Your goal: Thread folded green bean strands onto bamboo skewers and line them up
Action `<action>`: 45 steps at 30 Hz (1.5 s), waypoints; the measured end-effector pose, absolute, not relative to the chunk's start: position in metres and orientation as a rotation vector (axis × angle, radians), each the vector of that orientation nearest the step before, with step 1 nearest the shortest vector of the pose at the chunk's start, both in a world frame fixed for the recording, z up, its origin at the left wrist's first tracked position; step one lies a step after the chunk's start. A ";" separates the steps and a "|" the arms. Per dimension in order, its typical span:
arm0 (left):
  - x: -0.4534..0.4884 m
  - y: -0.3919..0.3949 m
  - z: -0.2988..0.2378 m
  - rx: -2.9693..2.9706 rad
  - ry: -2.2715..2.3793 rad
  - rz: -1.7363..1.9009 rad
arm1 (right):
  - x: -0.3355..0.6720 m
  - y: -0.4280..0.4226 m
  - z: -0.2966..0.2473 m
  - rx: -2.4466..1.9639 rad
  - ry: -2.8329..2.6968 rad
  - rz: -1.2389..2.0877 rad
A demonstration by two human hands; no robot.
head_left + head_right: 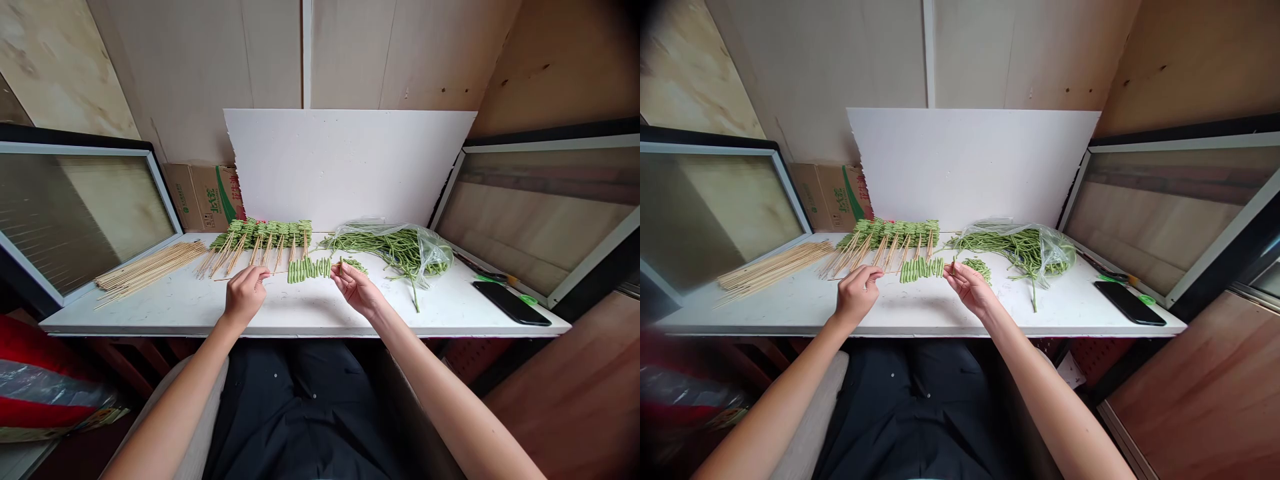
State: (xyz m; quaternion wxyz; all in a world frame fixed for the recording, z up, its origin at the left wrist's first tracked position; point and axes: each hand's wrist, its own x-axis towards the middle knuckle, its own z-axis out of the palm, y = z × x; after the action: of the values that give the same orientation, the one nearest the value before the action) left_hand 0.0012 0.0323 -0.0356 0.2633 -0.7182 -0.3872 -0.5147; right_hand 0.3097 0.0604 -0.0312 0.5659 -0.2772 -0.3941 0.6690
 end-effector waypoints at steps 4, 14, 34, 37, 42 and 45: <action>0.002 0.032 -0.035 -1.936 -1.044 -1.402 | 0.310 0.061 -0.032 -0.658 -0.937 1.565; 0.003 0.031 -0.034 -1.915 -1.049 -1.365 | 0.307 0.055 -0.026 -0.674 -0.945 1.498; 0.002 0.030 -0.033 -1.899 -1.023 -1.367 | 0.290 0.042 -0.024 -0.684 -0.923 1.313; 0.003 0.029 -0.033 -1.897 -1.000 -1.373 | 0.288 0.041 -0.025 -0.684 -0.910 1.294; 0.004 0.031 -0.037 -1.906 -0.973 -1.380 | 0.287 0.040 -0.025 -0.694 -0.855 1.342; 0.004 0.032 -0.039 -1.904 -0.972 -1.384 | 0.285 0.039 -0.026 -0.688 -0.844 1.367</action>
State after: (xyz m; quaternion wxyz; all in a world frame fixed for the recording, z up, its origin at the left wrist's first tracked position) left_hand 0.0036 0.0321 -0.0393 0.2929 -0.7149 -0.3651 -0.5195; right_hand 0.2848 0.0393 -0.0262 0.6419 -0.3017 -0.3701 0.6000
